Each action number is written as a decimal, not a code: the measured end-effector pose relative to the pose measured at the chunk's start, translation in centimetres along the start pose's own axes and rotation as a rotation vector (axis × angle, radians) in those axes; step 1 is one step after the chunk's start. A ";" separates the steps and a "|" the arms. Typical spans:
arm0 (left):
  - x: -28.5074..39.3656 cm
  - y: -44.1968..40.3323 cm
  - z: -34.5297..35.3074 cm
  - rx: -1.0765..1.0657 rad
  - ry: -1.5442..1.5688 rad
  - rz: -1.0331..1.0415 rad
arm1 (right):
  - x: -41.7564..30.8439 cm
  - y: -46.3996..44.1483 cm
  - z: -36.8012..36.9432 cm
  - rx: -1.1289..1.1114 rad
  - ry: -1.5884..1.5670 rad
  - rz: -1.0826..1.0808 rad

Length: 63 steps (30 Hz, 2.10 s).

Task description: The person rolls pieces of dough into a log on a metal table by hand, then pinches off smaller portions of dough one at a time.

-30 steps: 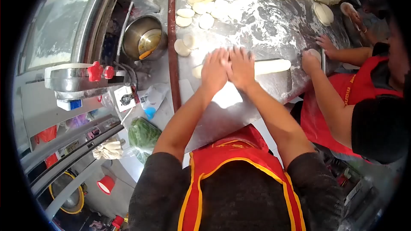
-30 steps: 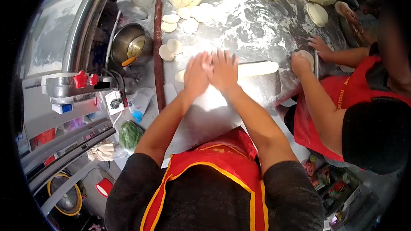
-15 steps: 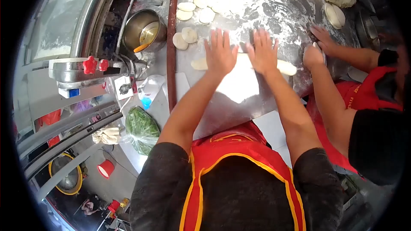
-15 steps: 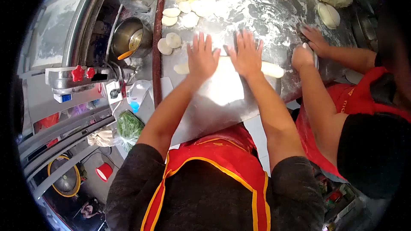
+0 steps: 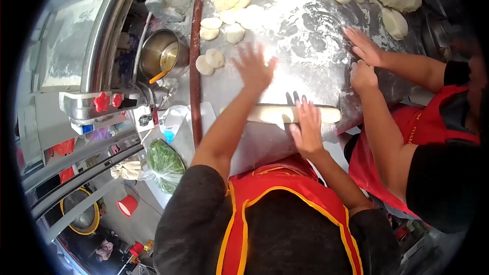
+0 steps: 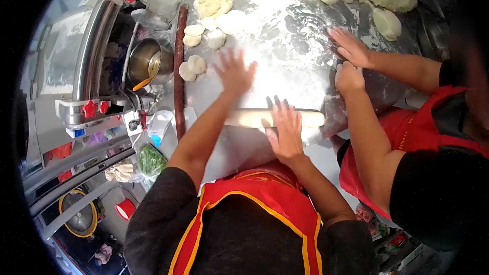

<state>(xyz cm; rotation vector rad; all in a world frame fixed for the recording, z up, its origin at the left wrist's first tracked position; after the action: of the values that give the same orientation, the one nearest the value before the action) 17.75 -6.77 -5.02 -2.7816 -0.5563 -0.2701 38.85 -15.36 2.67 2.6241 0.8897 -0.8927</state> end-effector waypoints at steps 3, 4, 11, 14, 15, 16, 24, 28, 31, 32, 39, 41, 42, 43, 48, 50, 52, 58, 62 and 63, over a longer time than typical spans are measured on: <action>7.3 5.0 -1.8 -0.665 0.046 0.435 | 2.6 -4.0 -1.9 0.108 -0.028 0.076; 7.5 8.2 -1.9 -0.703 0.172 0.516 | 4.0 -6.0 -2.5 0.168 -0.016 0.110; -2.6 5.0 -6.0 -0.550 0.225 0.083 | 9.2 -15.2 1.1 0.101 0.418 0.407; -4.2 2.6 -5.4 -0.374 0.276 0.056 | 0.7 -10.4 6.8 -0.461 0.508 -0.081; -4.2 2.1 -5.4 -0.303 0.272 0.074 | -0.8 -8.5 6.6 -0.562 0.201 -0.225; -4.3 1.9 -5.4 -0.232 0.267 0.086 | -0.1 -9.6 6.4 -0.412 0.286 -0.197; -5.7 4.1 -6.0 -0.111 0.317 0.010 | 7.1 -21.9 4.3 0.065 0.437 0.217; -5.4 2.5 -5.2 -0.123 0.288 0.016 | -2.2 -12.4 8.4 -0.491 0.235 -0.336; -4.0 2.9 -4.7 -0.357 0.253 0.073 | -2.5 -6.2 5.4 -0.185 -0.023 -0.236; -3.5 3.6 -4.6 -0.460 0.249 0.109 | -2.2 -4.2 3.9 -0.099 0.014 -0.177; -0.6 12.9 -8.8 -0.325 0.189 0.376 | 2.9 0.4 2.7 0.017 0.360 -0.063; -1.1 7.6 -6.5 -0.215 0.112 0.295 | 3.6 -5.4 1.7 0.068 0.471 -0.050; -1.2 4.4 -5.9 -0.134 0.073 0.253 | 4.2 -8.6 1.0 0.133 0.512 -0.030; -1.4 1.0 -5.6 -0.051 0.035 0.211 | 5.2 -11.7 0.6 0.207 0.532 0.042; -2.3 -4.5 -4.6 0.005 0.004 0.233 | 7.3 -17.9 -0.9 0.255 0.457 0.119; -3.0 -0.6 -4.0 -0.192 0.044 0.282 | 6.2 -14.2 0.0 0.152 0.425 0.026; -3.2 4.5 -6.0 -0.279 0.081 0.323 | 4.5 -9.0 0.0 0.069 0.435 -0.082; -4.4 12.7 -10.7 -0.212 0.169 0.309 | 4.6 0.2 -1.1 -0.009 0.391 -0.096; -5.6 10.2 -9.1 -0.381 0.300 0.310 | 7.2 -1.3 -2.9 -0.065 0.281 -0.051; -5.9 9.4 -9.0 -0.447 0.287 0.306 | 7.1 -2.1 -3.0 -0.134 0.230 -0.058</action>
<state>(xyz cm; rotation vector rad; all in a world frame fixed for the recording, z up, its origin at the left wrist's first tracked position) 15.07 -20.00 -0.27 -3.1077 0.0075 -0.7901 43.51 -9.17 0.64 2.6313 1.0472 -0.5292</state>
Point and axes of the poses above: each hand's wrist, its own y-axis away from the middle knuckle, its own z-axis out of the palm, x = y × z, the point moved 6 cm from there along -y, towards the middle knuckle, and after that the axes turned 1 degree about -z, right-handed, at the moved point
